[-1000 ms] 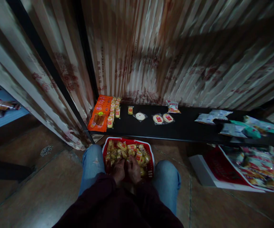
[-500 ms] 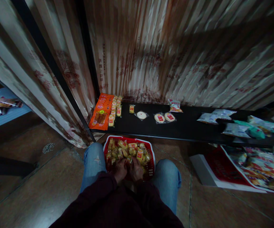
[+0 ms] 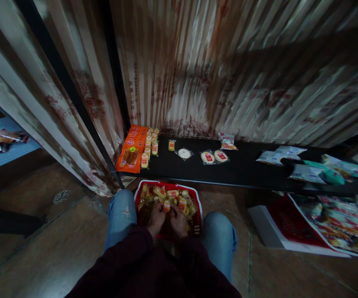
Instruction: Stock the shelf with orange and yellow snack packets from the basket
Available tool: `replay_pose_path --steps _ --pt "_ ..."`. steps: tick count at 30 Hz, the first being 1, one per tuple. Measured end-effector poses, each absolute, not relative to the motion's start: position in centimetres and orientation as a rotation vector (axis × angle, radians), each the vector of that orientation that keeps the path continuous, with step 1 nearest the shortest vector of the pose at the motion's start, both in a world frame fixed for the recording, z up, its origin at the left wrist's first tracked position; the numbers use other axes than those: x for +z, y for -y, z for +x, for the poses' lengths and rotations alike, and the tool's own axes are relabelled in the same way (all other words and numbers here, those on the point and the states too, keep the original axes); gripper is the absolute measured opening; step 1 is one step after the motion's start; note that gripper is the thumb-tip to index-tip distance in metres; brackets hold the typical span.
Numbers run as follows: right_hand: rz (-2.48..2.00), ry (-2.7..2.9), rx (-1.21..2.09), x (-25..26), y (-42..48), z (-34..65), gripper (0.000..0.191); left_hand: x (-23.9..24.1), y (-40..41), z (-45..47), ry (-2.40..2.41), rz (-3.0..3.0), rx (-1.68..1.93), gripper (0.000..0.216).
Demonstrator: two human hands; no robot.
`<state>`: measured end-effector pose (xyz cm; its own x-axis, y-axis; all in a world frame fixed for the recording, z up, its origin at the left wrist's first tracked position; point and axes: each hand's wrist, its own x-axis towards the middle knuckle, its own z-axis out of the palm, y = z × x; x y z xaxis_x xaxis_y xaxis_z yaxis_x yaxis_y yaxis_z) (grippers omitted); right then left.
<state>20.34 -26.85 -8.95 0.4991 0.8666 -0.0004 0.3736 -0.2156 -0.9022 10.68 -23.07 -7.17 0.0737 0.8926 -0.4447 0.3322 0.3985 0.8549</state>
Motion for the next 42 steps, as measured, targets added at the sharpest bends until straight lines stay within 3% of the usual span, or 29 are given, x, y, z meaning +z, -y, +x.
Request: replay_pose_path --steps 12,27,42 --pt "-1.585 0.842 0.728 -4.9 24.4 20.6 0.039 -1.8 21.1 12.0 -1.291 0.943 0.899 0.038" --pt "-1.491 0.594 0.824 -4.1 24.0 20.5 0.047 -1.1 21.2 12.5 -1.323 1.105 0.927 0.027" --pt "-1.440 0.593 0.839 -3.5 24.2 20.0 0.047 -1.3 21.2 12.5 -1.345 1.182 0.902 0.029"
